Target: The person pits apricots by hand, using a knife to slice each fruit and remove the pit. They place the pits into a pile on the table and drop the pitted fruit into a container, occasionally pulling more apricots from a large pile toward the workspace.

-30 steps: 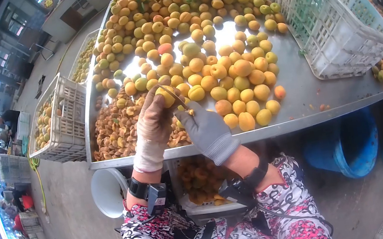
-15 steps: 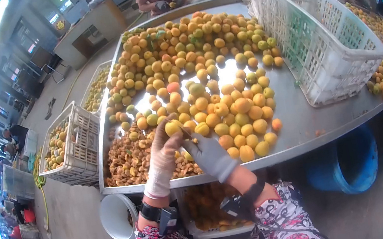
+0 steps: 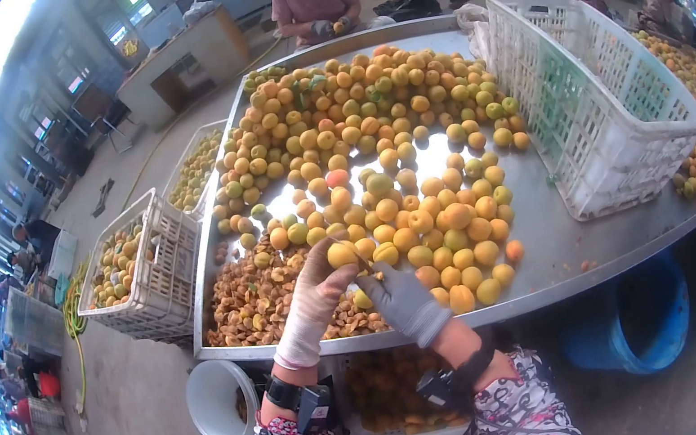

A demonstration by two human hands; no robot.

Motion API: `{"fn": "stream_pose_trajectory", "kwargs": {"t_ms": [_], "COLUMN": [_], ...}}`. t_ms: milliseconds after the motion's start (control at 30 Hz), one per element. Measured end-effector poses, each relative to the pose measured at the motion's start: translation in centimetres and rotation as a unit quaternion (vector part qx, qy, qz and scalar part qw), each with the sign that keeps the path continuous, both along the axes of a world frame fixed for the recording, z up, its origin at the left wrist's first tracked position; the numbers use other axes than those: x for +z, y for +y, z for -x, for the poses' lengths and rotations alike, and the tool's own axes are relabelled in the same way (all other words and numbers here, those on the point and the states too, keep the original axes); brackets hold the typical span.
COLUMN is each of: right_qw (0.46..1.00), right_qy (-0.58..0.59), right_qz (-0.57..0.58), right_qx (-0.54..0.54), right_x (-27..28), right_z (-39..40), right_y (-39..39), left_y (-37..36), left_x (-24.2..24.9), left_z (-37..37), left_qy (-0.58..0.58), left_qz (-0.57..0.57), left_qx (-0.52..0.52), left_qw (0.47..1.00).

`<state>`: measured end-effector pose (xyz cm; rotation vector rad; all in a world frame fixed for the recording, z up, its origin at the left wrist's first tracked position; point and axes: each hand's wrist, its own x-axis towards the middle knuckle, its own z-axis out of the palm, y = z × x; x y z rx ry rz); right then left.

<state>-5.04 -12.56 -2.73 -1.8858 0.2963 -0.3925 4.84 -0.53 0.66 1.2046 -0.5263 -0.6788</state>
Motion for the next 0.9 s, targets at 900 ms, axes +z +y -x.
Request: {"fn": "stream_pose_trajectory", "kwargs": {"t_ms": [900], "right_qw": [0.997], "right_qy": [-0.044], "right_qz": [-0.047], "right_qx": [-0.043], "right_x": [-1.4], "right_z": [0.0], "right_y": [4.0], "left_y": [-2.1], "left_x": [-2.1], "left_z": [2.5], "left_qy": [0.2], "left_qz": [0.105], "left_qx": [0.158], "left_qw": [0.961]}}
